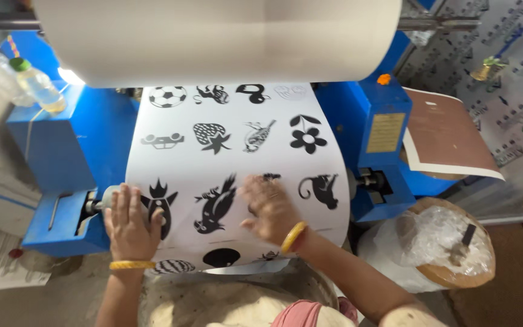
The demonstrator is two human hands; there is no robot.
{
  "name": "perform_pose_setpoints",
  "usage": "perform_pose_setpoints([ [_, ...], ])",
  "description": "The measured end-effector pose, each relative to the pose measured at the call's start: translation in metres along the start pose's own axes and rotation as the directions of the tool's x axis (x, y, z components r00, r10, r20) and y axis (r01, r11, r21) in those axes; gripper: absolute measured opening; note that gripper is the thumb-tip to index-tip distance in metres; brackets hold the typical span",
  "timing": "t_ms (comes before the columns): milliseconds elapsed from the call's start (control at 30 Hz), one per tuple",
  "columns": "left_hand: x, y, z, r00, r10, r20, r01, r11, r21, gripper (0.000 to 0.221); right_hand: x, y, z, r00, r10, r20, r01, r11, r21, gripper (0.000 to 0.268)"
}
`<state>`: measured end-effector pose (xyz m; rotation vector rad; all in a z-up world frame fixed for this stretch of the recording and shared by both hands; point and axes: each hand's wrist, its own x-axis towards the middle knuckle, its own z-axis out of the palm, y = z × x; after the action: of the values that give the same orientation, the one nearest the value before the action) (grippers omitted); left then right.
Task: The person smooths and guides a large sheet of printed icons as it feeds through a lamination or printing machine, using both hands to ensure the paper remains flat.
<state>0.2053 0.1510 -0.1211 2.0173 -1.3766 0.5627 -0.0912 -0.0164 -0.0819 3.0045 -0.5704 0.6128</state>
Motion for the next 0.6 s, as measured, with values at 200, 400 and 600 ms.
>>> perform_pose_setpoints([
  [200, -0.038, 0.011, -0.024, 0.998, 0.009, -0.062, -0.009, 1.0, -0.01, 0.059, 0.074, -0.075, 0.011, 0.852, -0.172, 0.495, 0.2, 0.98, -0.003, 0.082],
  [400, -0.058, 0.004, -0.036, 0.996, 0.0, -0.093, -0.001, 1.0, -0.01, 0.038, 0.14, -0.01, 0.01, 0.858, 0.12, 0.499, -0.052, 0.988, -0.148, 0.08],
  [600, -0.053, 0.005, -0.036, 0.995, 0.008, -0.095, -0.011, 1.0, -0.028, 0.039, 0.095, 0.117, -0.005, 0.917, 0.363, 0.165, -0.353, 0.931, -0.087, 0.067],
])
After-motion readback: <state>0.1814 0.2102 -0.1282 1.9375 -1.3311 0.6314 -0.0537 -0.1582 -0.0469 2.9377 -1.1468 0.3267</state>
